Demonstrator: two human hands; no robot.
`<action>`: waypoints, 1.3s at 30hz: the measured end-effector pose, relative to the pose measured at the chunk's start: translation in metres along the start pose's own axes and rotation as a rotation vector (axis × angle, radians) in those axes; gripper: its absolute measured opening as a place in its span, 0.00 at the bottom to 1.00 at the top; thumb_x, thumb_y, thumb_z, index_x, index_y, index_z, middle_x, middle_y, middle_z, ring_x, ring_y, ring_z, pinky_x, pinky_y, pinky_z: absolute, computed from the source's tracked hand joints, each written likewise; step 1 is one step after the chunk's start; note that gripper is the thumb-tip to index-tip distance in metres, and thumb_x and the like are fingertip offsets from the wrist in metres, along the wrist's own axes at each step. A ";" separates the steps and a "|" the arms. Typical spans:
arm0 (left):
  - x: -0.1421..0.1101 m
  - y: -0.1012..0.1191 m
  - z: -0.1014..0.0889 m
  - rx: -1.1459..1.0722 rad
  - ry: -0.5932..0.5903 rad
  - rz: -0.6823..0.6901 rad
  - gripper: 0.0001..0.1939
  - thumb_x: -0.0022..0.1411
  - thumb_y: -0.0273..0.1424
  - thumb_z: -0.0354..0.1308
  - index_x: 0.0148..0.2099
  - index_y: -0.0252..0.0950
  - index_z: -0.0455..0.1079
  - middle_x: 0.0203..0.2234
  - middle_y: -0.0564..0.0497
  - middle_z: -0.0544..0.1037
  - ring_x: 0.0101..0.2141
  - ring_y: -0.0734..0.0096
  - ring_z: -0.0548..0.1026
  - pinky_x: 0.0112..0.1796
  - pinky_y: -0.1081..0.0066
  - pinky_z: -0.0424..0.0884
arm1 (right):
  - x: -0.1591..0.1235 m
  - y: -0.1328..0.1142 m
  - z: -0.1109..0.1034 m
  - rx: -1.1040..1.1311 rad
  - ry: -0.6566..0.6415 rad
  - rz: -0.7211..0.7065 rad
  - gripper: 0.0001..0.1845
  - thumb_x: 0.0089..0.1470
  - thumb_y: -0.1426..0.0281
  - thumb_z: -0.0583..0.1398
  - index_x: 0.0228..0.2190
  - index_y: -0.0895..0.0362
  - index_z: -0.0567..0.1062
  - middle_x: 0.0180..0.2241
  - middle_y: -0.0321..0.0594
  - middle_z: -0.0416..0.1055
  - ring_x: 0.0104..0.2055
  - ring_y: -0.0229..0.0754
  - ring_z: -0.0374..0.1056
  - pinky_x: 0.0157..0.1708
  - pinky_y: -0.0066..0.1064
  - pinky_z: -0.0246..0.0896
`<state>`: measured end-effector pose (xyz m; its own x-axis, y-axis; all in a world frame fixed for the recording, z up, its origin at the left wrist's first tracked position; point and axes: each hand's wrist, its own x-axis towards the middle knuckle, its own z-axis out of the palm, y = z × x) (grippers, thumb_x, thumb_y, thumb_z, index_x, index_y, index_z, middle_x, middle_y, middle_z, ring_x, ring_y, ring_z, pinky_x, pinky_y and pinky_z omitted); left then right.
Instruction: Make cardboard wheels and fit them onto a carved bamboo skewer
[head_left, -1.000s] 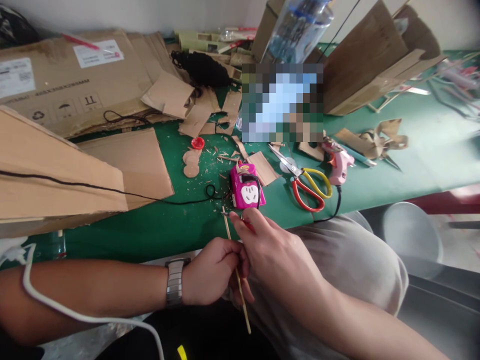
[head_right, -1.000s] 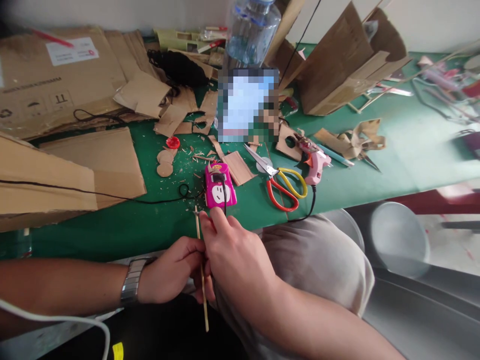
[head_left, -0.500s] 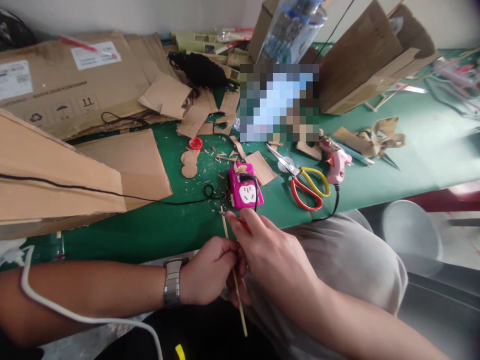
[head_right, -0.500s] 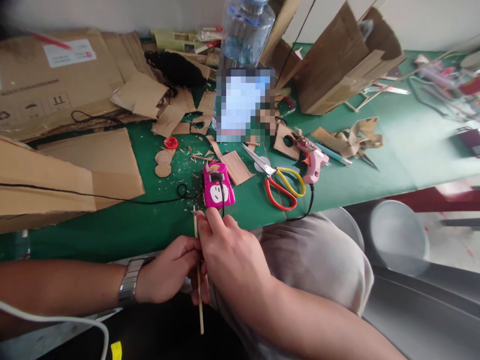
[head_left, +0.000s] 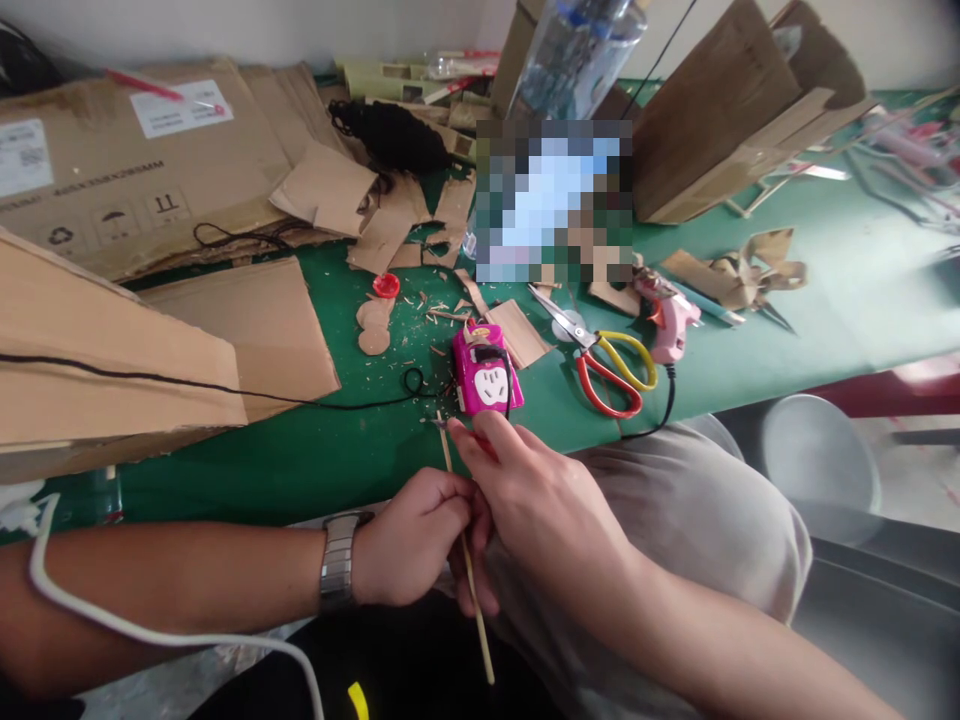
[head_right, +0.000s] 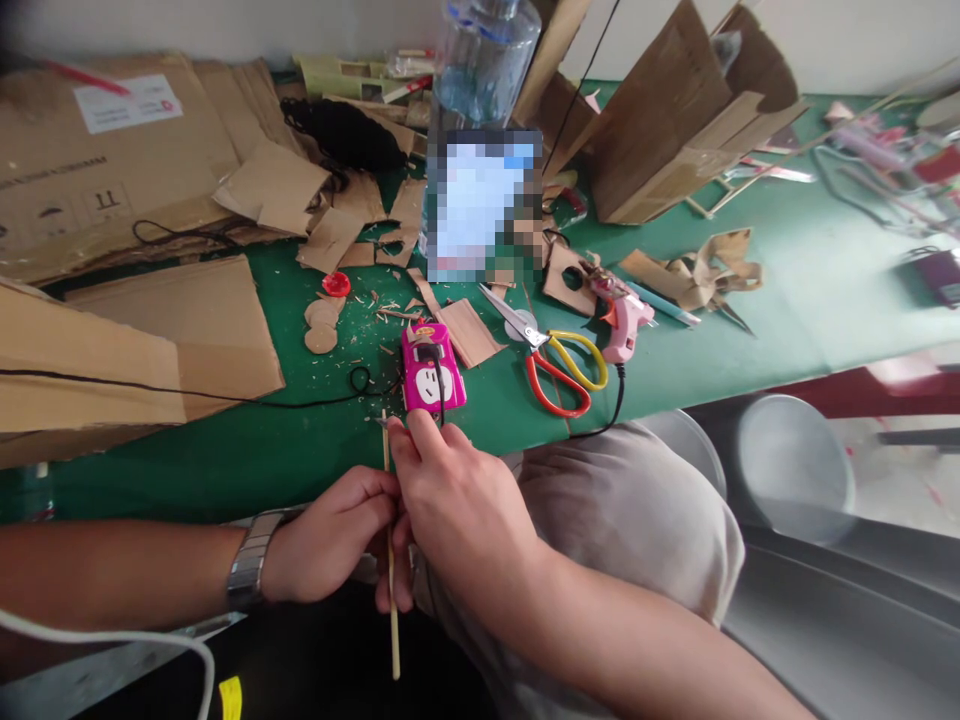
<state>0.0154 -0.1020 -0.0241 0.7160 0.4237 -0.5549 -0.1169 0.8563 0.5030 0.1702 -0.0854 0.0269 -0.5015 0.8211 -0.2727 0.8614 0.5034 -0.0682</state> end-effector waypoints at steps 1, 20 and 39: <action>0.000 -0.001 0.000 -0.010 -0.008 0.003 0.12 0.61 0.38 0.57 0.29 0.36 0.64 0.14 0.50 0.74 0.18 0.67 0.77 0.19 0.74 0.72 | 0.002 0.000 0.001 -0.013 -0.002 -0.004 0.27 0.66 0.78 0.60 0.65 0.63 0.72 0.52 0.52 0.76 0.42 0.47 0.77 0.30 0.34 0.77; -0.009 0.001 0.001 0.164 -0.050 0.097 0.04 0.53 0.28 0.51 0.28 0.36 0.65 0.17 0.53 0.72 0.18 0.73 0.75 0.21 0.77 0.66 | 0.002 0.022 -0.008 0.490 0.459 0.044 0.27 0.71 0.70 0.58 0.67 0.61 0.68 0.52 0.52 0.75 0.48 0.48 0.77 0.44 0.39 0.78; -0.017 0.001 -0.012 0.472 -0.180 0.562 0.11 0.60 0.18 0.48 0.32 0.37 0.67 0.24 0.53 0.69 0.24 0.75 0.69 0.29 0.72 0.68 | 0.015 0.004 -0.014 1.529 0.332 0.237 0.12 0.59 0.66 0.70 0.38 0.54 0.72 0.35 0.36 0.77 0.35 0.39 0.73 0.36 0.32 0.74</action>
<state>-0.0058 -0.1047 -0.0222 0.7416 0.6699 -0.0347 -0.2194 0.2910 0.9312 0.1650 -0.0669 0.0361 -0.1672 0.9614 -0.2183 0.0816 -0.2072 -0.9749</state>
